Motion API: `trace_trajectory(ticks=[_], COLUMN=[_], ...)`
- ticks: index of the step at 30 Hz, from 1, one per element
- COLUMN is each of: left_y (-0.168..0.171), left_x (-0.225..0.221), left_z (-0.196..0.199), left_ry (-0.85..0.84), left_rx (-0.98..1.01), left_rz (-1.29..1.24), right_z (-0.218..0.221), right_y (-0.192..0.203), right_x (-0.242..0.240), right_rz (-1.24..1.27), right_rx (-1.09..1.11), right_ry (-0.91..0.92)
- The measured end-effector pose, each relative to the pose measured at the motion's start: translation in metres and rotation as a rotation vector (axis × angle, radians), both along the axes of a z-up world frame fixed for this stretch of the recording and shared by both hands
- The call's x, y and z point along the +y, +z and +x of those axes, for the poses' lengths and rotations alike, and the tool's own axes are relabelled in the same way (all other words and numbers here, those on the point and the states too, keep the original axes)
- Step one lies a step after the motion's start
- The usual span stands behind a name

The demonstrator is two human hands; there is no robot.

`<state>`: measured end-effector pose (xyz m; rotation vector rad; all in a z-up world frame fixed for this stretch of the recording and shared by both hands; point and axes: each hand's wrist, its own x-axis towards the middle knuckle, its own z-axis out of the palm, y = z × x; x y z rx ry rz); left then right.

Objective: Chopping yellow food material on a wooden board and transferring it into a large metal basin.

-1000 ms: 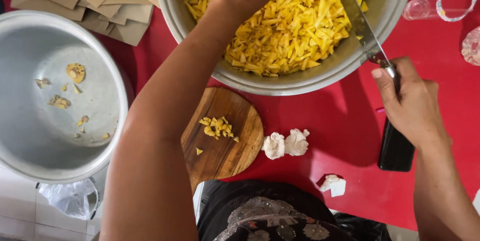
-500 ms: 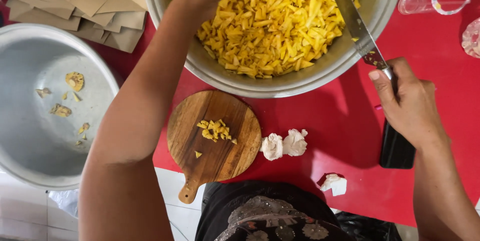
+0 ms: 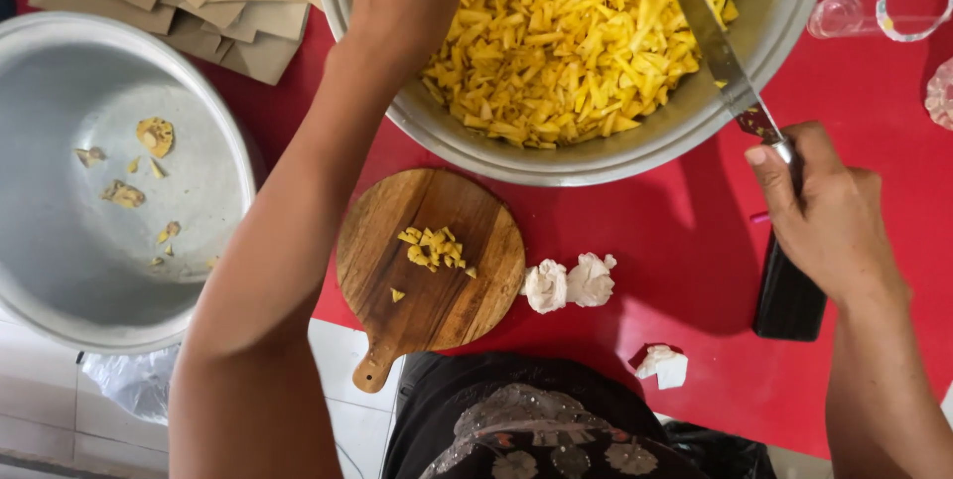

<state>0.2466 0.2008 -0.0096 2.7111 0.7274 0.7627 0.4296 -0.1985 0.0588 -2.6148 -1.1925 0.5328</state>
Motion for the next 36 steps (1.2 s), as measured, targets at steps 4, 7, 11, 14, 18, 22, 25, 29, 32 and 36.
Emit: trace_trajectory(ticks=[4, 7, 11, 14, 18, 22, 25, 29, 32, 36], left_y=[0.078, 0.084, 0.011, -0.011, -0.024, -0.028, -0.069, -0.112, -0.135, -0.123], left_x=[-0.081, -0.140, -0.213, -0.247, -0.266, -0.278, -0.288, -0.305, -0.309, -0.318], left_z=[-0.075, -0.148, -0.248, -0.291, -0.307, -0.288, -0.287, -0.275, -0.279, -0.289], left_ry=[-0.178, -0.001, 0.525, 0.712, 0.777, 0.706, 0.582, 0.550, 0.641, 0.756], left_rx=[0.018, 0.071, 0.244, 0.568, 0.622, 0.642, 0.551, 0.451, 0.531, 0.424], left_rz=[-0.370, -0.649, -0.591, -0.764, -0.847, -0.928, -0.838, -0.578, -0.430, -0.344], right_z=[-0.030, -0.069, -0.154, -0.194, -0.224, -0.227, -0.216, -0.214, -0.227, -0.244], right_y=[0.011, 0.001, -0.020, -0.048, -0.091, -0.093, -0.094, -0.100, -0.114, -0.130], right_x=[-0.004, -0.007, -0.007, -0.006, -0.009, -0.007, 0.002, -0.003, -0.020, -0.034], right_rz=[-0.096, -0.210, -0.023, -0.154, -0.197, -0.146, -0.165, -0.186, -0.168, -0.179], right_rx=[-0.022, 0.083, 0.243, 0.492, 0.538, 0.436, 0.356, 0.186, 0.067, 0.014], right_ry=[0.023, 0.104, 0.343, 0.461, 0.571, 0.607, 0.568, 0.587, 0.627, 0.679])
